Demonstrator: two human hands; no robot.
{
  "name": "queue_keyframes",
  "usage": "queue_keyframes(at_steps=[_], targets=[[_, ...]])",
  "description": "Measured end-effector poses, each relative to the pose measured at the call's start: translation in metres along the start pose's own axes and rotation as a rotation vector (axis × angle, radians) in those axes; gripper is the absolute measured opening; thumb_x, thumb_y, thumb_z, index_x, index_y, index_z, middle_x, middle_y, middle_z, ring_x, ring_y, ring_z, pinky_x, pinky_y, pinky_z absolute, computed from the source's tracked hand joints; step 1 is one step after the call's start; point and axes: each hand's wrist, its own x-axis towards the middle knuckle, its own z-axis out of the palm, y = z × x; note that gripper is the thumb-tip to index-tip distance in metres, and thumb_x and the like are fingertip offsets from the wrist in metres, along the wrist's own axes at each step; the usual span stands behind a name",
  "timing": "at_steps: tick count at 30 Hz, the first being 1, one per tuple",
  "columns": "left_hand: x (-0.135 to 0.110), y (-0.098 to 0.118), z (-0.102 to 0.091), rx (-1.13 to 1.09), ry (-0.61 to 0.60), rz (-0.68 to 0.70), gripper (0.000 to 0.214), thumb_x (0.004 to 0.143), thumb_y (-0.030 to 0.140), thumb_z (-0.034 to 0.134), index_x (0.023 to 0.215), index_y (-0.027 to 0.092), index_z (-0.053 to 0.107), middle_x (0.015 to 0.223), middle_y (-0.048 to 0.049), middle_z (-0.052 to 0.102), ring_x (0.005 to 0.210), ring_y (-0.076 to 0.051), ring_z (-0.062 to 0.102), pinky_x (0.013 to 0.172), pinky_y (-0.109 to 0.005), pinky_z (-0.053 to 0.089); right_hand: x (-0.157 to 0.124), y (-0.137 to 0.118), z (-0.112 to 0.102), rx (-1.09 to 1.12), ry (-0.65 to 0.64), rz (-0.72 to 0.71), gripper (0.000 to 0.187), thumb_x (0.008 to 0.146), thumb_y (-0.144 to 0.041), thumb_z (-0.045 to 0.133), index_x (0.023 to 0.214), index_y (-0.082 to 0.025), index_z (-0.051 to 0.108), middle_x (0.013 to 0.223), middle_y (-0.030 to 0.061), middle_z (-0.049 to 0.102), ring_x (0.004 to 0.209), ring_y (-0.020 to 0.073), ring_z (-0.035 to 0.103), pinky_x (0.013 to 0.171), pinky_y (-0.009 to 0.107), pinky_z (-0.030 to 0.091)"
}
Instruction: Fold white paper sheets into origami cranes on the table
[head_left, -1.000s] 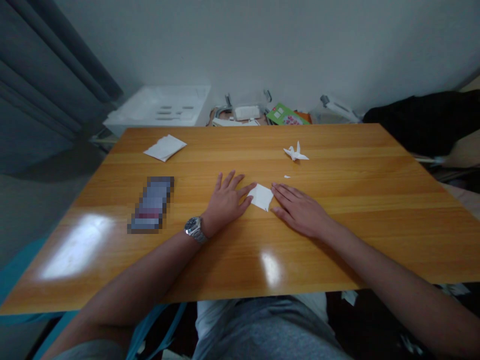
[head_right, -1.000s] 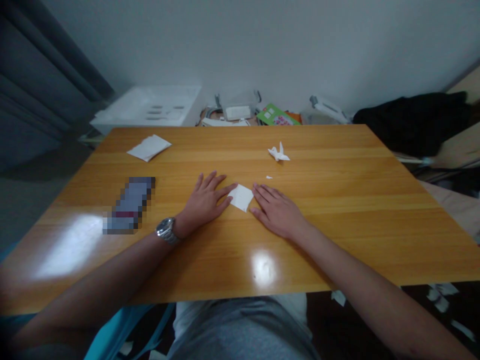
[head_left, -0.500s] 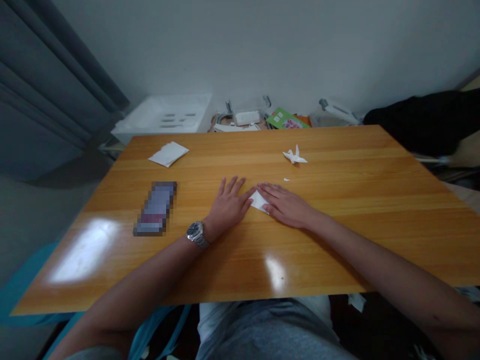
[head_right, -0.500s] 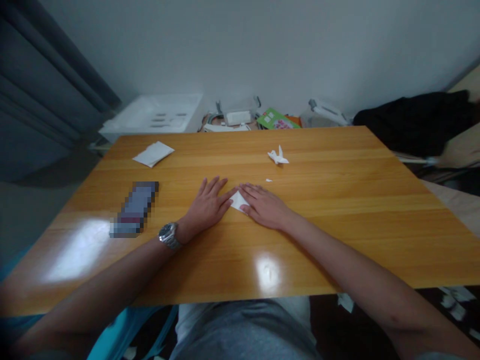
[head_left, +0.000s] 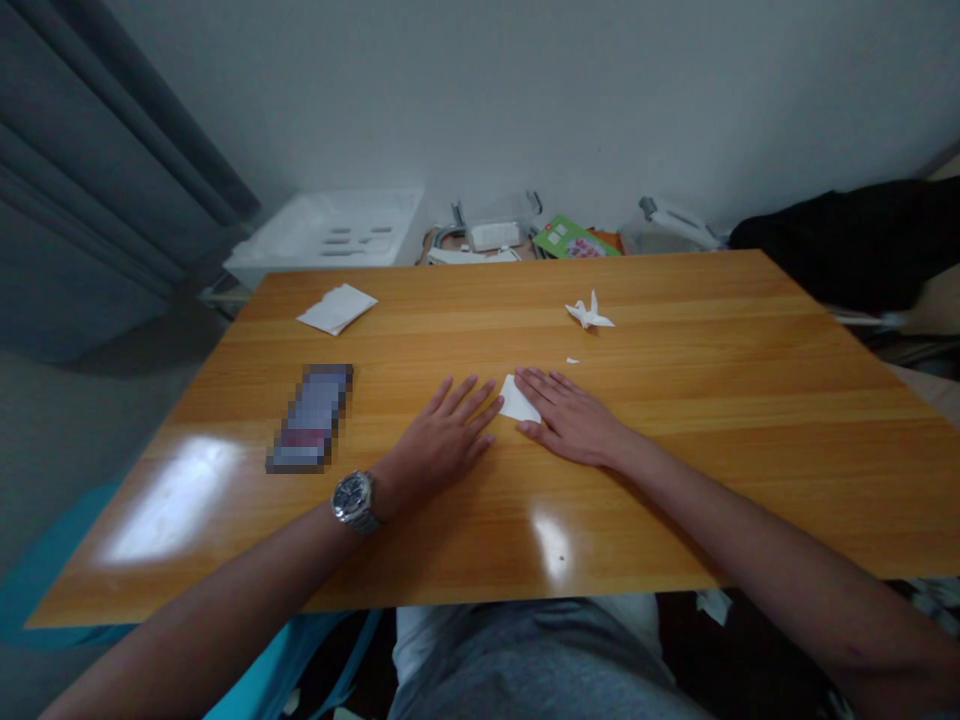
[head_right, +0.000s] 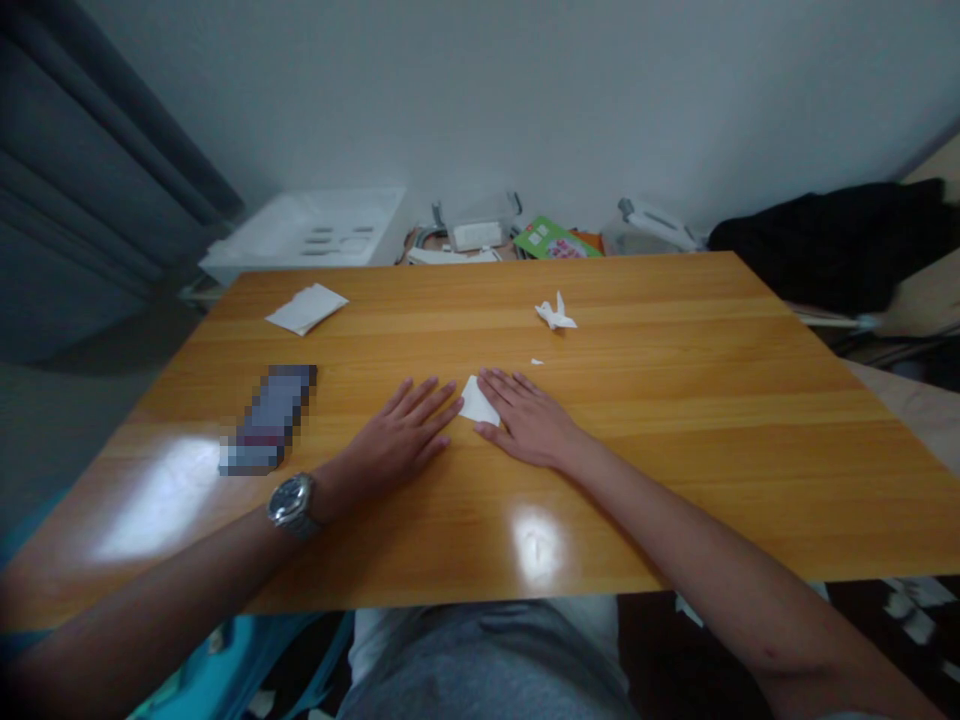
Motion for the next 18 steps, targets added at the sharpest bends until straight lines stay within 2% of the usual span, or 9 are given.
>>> queue_keyframes(at_steps=[6,13,18], targets=[[-0.01,-0.003,-0.004,-0.034,-0.042,0.021,0.051,0.107,0.041,0.042,0.154,0.022,0.045,0.163,-0.009,0.039,0.153,-0.031,0.031,0.128,-0.054,0.022,0.0,0.0,0.002,0.004,0.009,-0.002,0.076,0.105,-0.061,0.028,0.164,-0.012,0.023,0.168,0.0149,0.026,0.157,0.0271,0.024,0.129,0.049,0.021],[0.006,-0.008,0.002,-0.143,-0.027,0.06,0.046,0.107,0.04,0.042,0.141,0.013,0.055,0.157,-0.0134,0.047,0.15,-0.026,0.039,0.127,-0.047,0.029,-0.001,0.002,0.003,0.051,0.043,-0.006,0.07,0.107,-0.056,0.03,0.165,-0.019,0.021,0.168,0.0119,0.027,0.156,0.0264,0.025,0.128,0.052,0.023],[0.014,-0.009,0.001,-0.149,-0.011,0.092,0.044,0.107,0.038,0.043,0.142,0.014,0.056,0.153,-0.0139,0.053,0.145,-0.024,0.046,0.127,-0.048,0.027,-0.001,0.004,0.002,0.105,0.081,-0.015,0.065,0.108,-0.051,0.032,0.164,-0.02,0.024,0.168,0.0118,0.028,0.156,0.0258,0.026,0.128,0.053,0.025]])
